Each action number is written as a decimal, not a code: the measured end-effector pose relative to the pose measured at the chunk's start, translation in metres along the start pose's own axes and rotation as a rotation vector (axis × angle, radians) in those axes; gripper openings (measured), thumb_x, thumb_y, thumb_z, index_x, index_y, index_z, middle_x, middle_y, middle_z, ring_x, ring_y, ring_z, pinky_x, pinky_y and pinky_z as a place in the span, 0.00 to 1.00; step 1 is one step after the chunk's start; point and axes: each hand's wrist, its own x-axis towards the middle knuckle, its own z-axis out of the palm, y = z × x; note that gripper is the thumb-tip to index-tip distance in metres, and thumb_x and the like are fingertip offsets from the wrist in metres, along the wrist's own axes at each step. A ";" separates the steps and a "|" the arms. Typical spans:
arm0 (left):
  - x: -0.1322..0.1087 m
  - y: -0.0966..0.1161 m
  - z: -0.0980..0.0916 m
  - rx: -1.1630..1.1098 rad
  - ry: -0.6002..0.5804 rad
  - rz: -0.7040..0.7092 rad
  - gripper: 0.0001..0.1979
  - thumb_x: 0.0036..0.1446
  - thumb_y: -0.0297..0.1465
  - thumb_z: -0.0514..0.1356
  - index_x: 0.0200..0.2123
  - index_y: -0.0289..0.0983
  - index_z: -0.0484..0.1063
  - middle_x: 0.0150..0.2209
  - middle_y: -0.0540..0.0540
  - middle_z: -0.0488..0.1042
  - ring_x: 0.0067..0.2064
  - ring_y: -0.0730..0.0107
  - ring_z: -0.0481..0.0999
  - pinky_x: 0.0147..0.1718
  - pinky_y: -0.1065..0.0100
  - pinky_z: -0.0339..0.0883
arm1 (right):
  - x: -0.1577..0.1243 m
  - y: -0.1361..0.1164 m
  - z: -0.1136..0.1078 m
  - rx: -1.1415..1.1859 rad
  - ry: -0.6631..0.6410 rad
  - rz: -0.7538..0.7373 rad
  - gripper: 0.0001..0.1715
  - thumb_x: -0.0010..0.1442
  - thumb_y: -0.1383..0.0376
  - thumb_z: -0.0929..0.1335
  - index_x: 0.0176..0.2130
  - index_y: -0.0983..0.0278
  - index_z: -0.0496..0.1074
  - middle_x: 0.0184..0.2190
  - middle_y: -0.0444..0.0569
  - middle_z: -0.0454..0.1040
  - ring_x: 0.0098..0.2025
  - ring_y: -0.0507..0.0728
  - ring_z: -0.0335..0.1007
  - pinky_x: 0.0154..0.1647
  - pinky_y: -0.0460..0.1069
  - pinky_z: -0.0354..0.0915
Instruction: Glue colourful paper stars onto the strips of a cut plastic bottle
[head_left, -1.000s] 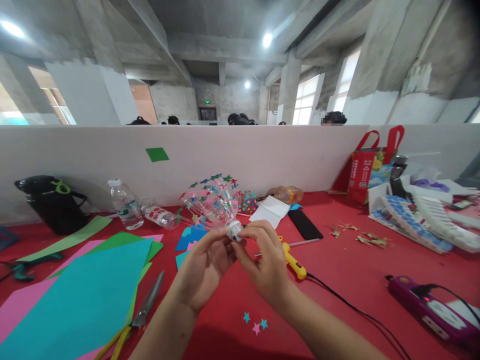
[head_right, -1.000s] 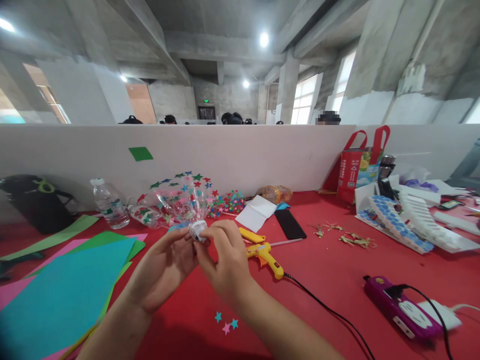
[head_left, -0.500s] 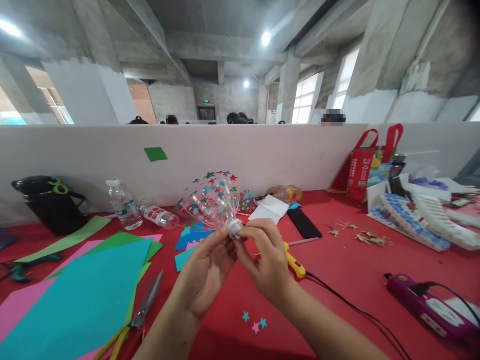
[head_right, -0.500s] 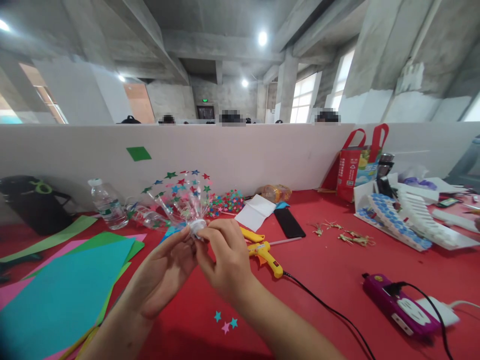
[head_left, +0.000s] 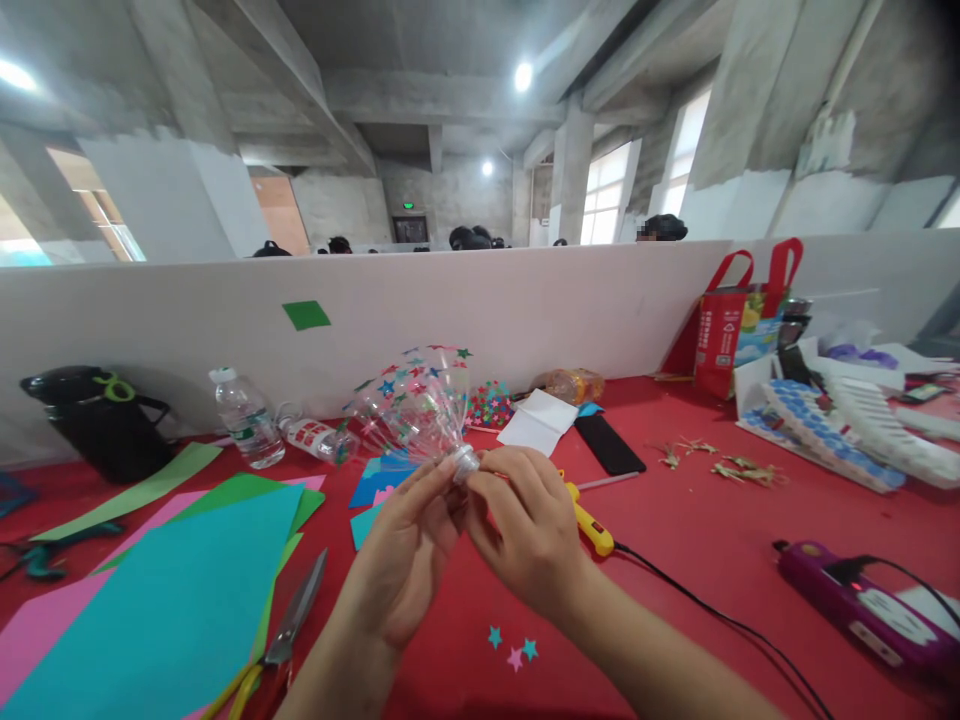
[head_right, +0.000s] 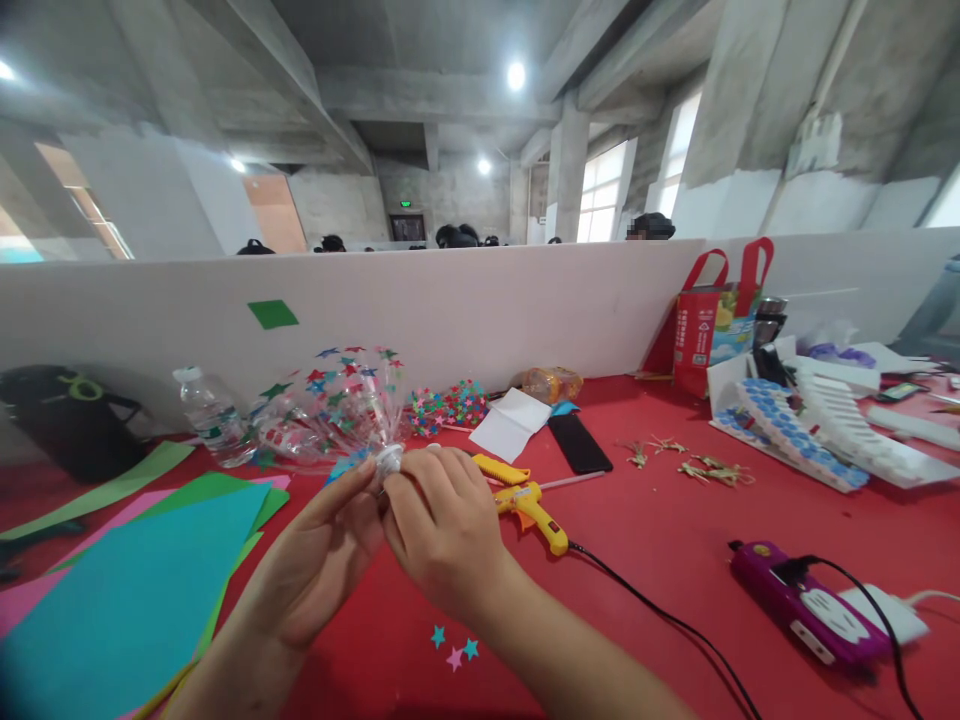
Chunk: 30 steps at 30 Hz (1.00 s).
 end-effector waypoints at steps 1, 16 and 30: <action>0.000 0.000 -0.001 0.000 0.008 0.002 0.05 0.55 0.20 0.60 0.30 0.32 0.75 0.29 0.47 0.78 0.31 0.72 0.78 0.39 0.71 0.74 | 0.000 -0.001 0.000 0.006 0.002 -0.009 0.08 0.62 0.74 0.63 0.39 0.62 0.67 0.34 0.51 0.71 0.38 0.58 0.66 0.39 0.53 0.67; -0.003 -0.003 0.000 -0.036 -0.022 0.052 0.09 0.44 0.17 0.66 0.30 0.33 0.79 0.29 0.49 0.79 0.31 0.76 0.79 0.33 0.80 0.73 | 0.001 -0.004 -0.003 0.068 0.025 0.030 0.09 0.62 0.75 0.65 0.40 0.62 0.65 0.34 0.51 0.70 0.37 0.57 0.65 0.38 0.53 0.67; 0.001 0.005 0.006 -0.044 0.143 -0.015 0.15 0.55 0.12 0.53 0.27 0.30 0.77 0.27 0.46 0.79 0.29 0.76 0.79 0.30 0.78 0.74 | 0.000 -0.001 -0.003 0.196 -0.002 0.111 0.10 0.60 0.73 0.65 0.41 0.61 0.67 0.38 0.52 0.72 0.42 0.58 0.68 0.42 0.55 0.68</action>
